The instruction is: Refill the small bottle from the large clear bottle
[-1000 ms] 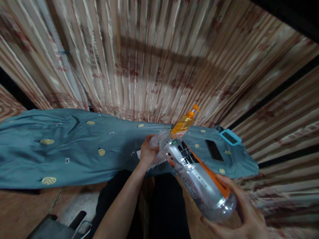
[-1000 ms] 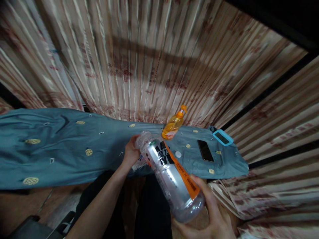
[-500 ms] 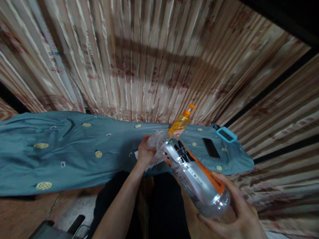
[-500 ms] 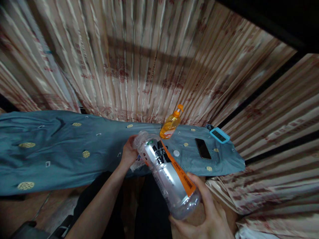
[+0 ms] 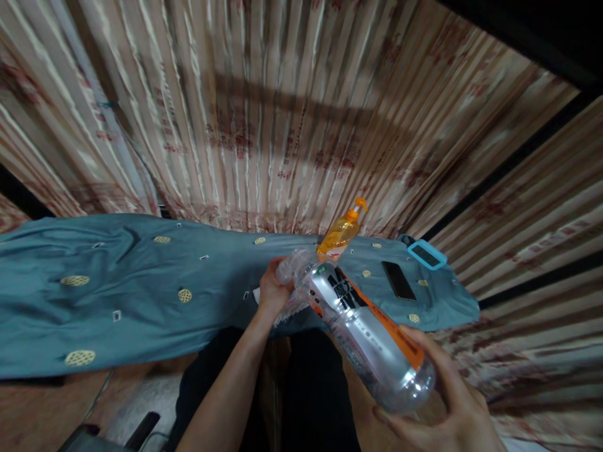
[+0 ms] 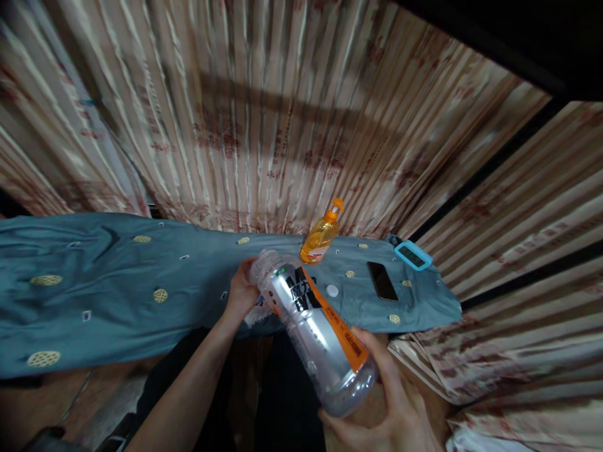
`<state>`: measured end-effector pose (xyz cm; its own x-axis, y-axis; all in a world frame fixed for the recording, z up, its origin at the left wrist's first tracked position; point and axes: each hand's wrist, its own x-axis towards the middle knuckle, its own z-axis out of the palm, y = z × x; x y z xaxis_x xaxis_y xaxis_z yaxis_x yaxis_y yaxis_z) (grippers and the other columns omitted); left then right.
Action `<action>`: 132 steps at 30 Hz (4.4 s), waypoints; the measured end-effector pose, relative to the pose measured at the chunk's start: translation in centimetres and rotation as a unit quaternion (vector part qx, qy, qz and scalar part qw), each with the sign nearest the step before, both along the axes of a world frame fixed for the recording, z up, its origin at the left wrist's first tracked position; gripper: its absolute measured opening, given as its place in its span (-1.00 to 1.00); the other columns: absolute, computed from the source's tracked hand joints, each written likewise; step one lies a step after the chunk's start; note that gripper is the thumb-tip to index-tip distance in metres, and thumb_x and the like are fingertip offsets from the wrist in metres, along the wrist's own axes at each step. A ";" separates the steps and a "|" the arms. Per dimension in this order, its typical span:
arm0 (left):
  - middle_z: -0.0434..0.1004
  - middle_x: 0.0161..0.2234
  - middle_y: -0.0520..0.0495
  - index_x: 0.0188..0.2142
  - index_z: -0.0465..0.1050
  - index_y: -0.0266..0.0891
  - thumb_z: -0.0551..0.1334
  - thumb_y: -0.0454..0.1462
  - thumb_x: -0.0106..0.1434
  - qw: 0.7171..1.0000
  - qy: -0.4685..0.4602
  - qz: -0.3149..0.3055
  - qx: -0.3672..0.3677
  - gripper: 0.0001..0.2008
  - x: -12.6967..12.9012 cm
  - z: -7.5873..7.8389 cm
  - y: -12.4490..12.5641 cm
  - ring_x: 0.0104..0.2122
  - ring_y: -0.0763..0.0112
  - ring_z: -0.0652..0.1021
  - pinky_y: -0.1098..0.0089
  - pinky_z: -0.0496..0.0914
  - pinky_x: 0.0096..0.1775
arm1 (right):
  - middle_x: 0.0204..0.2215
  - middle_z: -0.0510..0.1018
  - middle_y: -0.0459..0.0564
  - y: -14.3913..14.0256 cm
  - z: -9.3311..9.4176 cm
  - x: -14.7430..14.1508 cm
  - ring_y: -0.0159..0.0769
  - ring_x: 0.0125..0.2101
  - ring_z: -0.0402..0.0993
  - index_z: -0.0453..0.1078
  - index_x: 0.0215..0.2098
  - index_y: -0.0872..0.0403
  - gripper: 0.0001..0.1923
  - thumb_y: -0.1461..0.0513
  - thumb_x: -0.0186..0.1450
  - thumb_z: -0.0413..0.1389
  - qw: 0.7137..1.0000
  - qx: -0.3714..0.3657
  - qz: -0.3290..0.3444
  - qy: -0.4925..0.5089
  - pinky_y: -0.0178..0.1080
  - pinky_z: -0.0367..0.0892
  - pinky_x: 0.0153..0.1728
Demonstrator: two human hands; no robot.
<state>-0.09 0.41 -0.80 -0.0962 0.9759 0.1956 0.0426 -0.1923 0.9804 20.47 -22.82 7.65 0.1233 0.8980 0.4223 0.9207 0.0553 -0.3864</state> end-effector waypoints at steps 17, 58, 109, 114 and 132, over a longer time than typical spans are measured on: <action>0.63 -0.21 -0.09 -0.14 0.49 -0.22 0.40 -0.36 -0.11 1.000 0.002 0.002 0.015 -0.55 -0.1 -0.2 0.0 -0.19 0.20 0.60 0.26 0.44 -0.07 | 0.14 0.53 0.10 -0.1 -0.1 0.0 0.08 0.05 0.56 0.19 0.29 0.01 -0.15 0.05 0.08 0.32 1.000 0.010 -0.006 -0.001 -0.03 0.56 -0.03; 0.63 -0.22 -0.07 -0.14 0.50 -0.23 0.38 -0.36 -0.05 1.000 0.003 0.001 0.008 -0.59 0.1 -0.2 0.0 -0.20 0.23 0.59 0.28 0.42 -0.10 | 0.16 0.50 0.11 0.0 0.6 0.0 0.05 0.09 0.54 0.17 0.30 0.03 -0.21 0.01 0.18 0.27 1.000 -0.013 0.001 -0.002 -0.03 0.52 0.05; 0.64 -0.24 -0.07 -0.18 0.49 -0.22 0.41 -0.35 -0.07 1.000 -0.019 0.001 -0.009 -0.60 0.2 0.2 -0.1 -0.21 0.23 0.60 0.27 0.45 -0.10 | 0.10 0.54 0.14 0.3 0.8 0.6 0.02 -0.03 0.61 0.17 0.31 0.05 -0.22 0.03 0.20 0.27 0.997 0.025 0.032 -0.069 -0.07 0.56 -0.06; 0.63 -0.23 -0.07 -0.16 0.49 -0.22 0.40 -0.37 -0.07 1.000 -0.025 -0.006 -0.007 -0.59 0.2 0.2 -0.1 -0.20 0.23 0.60 0.27 0.43 -0.08 | 0.06 0.56 0.12 0.5 0.9 1.1 -0.03 -0.07 0.63 0.15 0.33 0.06 -0.20 0.02 0.21 0.28 0.993 0.037 0.064 -0.097 -0.14 0.59 -0.12; 0.63 -0.23 -0.06 -0.19 0.48 -0.21 0.40 -0.35 -0.09 1.000 -0.029 -0.002 -0.004 -0.60 0.2 0.2 -0.1 -0.19 0.24 0.60 0.27 0.43 -0.06 | 0.03 0.57 0.13 0.5 0.8 1.4 -0.03 -0.11 0.64 0.14 0.33 0.06 -0.19 0.02 0.21 0.28 0.991 0.043 0.066 -0.105 -0.14 0.62 -0.19</action>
<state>0.11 0.33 -0.59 -0.1039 0.9779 0.1813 -0.0159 -0.1839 0.9828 21.91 -22.34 8.48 -0.0922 0.8595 0.5027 0.9628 0.2058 -0.1752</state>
